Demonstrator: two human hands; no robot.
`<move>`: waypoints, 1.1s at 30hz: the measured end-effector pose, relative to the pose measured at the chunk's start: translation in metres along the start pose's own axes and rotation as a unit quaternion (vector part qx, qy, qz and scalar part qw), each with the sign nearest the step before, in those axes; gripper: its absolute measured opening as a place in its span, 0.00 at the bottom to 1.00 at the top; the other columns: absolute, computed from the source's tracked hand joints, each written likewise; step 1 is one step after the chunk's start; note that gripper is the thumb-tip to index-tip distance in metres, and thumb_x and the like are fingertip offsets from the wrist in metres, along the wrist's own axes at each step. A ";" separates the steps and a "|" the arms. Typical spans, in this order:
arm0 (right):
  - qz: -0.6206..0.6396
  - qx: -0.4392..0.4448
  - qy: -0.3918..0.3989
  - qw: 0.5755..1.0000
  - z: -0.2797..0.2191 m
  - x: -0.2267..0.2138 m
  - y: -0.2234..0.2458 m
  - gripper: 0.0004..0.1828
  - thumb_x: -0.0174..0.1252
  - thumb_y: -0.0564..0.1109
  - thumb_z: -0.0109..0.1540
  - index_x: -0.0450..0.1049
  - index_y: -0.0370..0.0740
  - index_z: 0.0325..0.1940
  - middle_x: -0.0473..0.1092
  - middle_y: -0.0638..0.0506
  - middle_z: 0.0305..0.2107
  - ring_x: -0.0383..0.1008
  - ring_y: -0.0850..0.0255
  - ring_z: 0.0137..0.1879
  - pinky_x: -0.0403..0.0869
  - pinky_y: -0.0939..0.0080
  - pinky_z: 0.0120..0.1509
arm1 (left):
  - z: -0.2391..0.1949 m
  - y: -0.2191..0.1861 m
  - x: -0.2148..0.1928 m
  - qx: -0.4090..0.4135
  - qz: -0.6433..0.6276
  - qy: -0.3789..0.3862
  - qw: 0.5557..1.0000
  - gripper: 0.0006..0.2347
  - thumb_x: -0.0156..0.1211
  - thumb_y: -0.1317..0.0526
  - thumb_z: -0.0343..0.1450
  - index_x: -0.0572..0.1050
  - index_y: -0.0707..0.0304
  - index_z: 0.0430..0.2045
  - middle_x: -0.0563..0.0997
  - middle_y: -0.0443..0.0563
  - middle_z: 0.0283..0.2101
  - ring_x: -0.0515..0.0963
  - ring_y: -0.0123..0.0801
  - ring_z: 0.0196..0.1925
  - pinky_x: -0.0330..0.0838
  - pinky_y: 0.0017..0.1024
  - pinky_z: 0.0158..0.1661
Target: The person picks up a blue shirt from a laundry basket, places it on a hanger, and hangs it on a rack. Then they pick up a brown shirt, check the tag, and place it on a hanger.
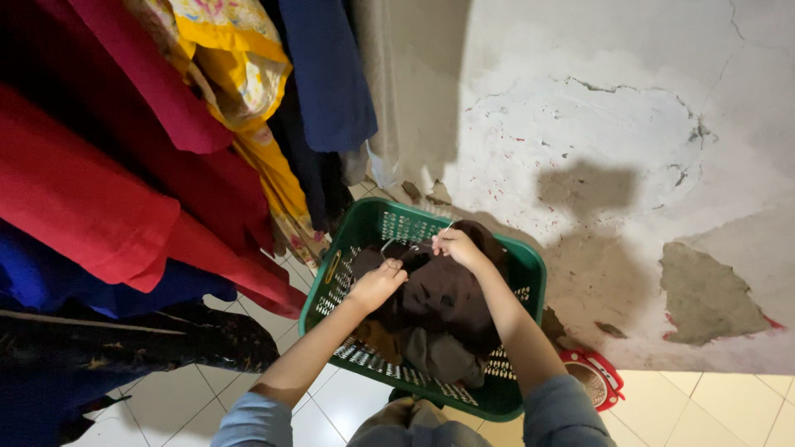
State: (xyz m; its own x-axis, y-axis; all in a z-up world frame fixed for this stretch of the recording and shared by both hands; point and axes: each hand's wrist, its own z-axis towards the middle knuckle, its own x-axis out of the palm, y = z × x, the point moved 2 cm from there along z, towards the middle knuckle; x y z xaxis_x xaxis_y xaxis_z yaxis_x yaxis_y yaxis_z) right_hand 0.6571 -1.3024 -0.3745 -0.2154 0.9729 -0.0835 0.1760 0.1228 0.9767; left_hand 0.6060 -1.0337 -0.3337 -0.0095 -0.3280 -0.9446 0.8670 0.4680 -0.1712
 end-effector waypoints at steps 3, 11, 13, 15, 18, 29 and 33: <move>-0.041 -0.062 -0.045 0.996 -0.012 -0.006 0.004 0.13 0.56 0.45 0.68 0.74 0.37 0.32 0.73 0.53 0.27 0.72 0.65 0.34 0.70 0.66 0.42 | 0.000 -0.002 -0.004 -0.009 -0.006 0.002 1.000 0.07 0.55 0.62 0.71 0.71 0.64 0.37 0.76 0.59 0.52 0.75 0.47 0.57 0.77 0.36 0.46; -0.405 -0.027 -0.181 0.896 -0.079 -0.030 0.089 0.13 0.60 0.51 0.66 0.80 0.42 0.34 0.72 0.47 0.35 0.74 0.55 0.43 0.71 0.54 0.53 | 0.001 0.005 -0.017 -0.008 0.065 -0.009 0.998 0.13 0.54 0.66 0.68 0.74 0.64 0.46 0.78 0.55 0.51 0.76 0.44 0.58 0.73 0.35 0.56; -0.385 -0.012 -0.216 0.897 -0.097 -0.027 0.101 0.09 0.62 0.51 0.65 0.81 0.46 0.35 0.73 0.49 0.38 0.74 0.54 0.48 0.72 0.52 0.56 | 0.002 0.006 -0.028 0.002 0.051 -0.035 0.998 0.14 0.53 0.67 0.68 0.75 0.64 0.47 0.77 0.55 0.54 0.76 0.45 0.59 0.71 0.36 0.57; -0.385 -0.086 -0.270 0.879 -0.113 -0.024 0.110 0.05 0.65 0.49 0.61 0.82 0.47 0.36 0.72 0.47 0.43 0.73 0.51 0.53 0.72 0.51 0.59 | 0.005 0.006 -0.041 0.003 0.012 -0.073 0.997 0.13 0.55 0.67 0.68 0.75 0.64 0.47 0.77 0.55 0.55 0.76 0.47 0.59 0.71 0.37 0.57; -0.402 -0.243 -0.329 0.819 -0.130 -0.020 0.114 0.06 0.69 0.44 0.55 0.83 0.48 0.36 0.69 0.44 0.51 0.69 0.46 0.59 0.70 0.50 0.62 | 0.005 -0.001 -0.058 -0.027 -0.062 -0.141 0.988 0.11 0.58 0.68 0.68 0.76 0.64 0.44 0.75 0.60 0.58 0.76 0.52 0.58 0.72 0.38 0.54; -0.382 -0.192 -0.271 0.862 -0.152 -0.027 0.087 0.12 0.67 0.38 0.54 0.84 0.54 0.39 0.74 0.55 0.52 0.71 0.52 0.58 0.71 0.54 0.63 | 0.020 0.005 -0.075 -0.089 -0.093 -0.174 0.976 0.11 0.57 0.74 0.66 0.77 0.62 0.41 0.81 0.54 0.43 0.81 0.50 0.47 0.76 0.41 0.46; -0.258 -0.249 -0.095 0.929 -0.158 -0.025 0.104 0.29 0.58 0.30 0.50 0.80 0.48 0.55 0.72 0.50 0.58 0.67 0.54 0.66 0.66 0.51 0.69 | 0.029 -0.005 -0.093 -0.088 -0.158 -0.213 0.960 0.11 0.56 0.74 0.67 0.76 0.65 0.40 0.80 0.57 0.45 0.80 0.52 0.45 0.76 0.41 0.44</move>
State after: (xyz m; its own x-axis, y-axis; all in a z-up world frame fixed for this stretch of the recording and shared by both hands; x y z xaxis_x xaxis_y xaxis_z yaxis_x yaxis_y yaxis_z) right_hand 0.5293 -1.3446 -0.2394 0.0338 0.8326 -0.5529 -0.3801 0.5223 0.7633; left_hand 0.6166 -1.0293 -0.2373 -0.0216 -0.7650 -0.6437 0.7557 0.4090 -0.5115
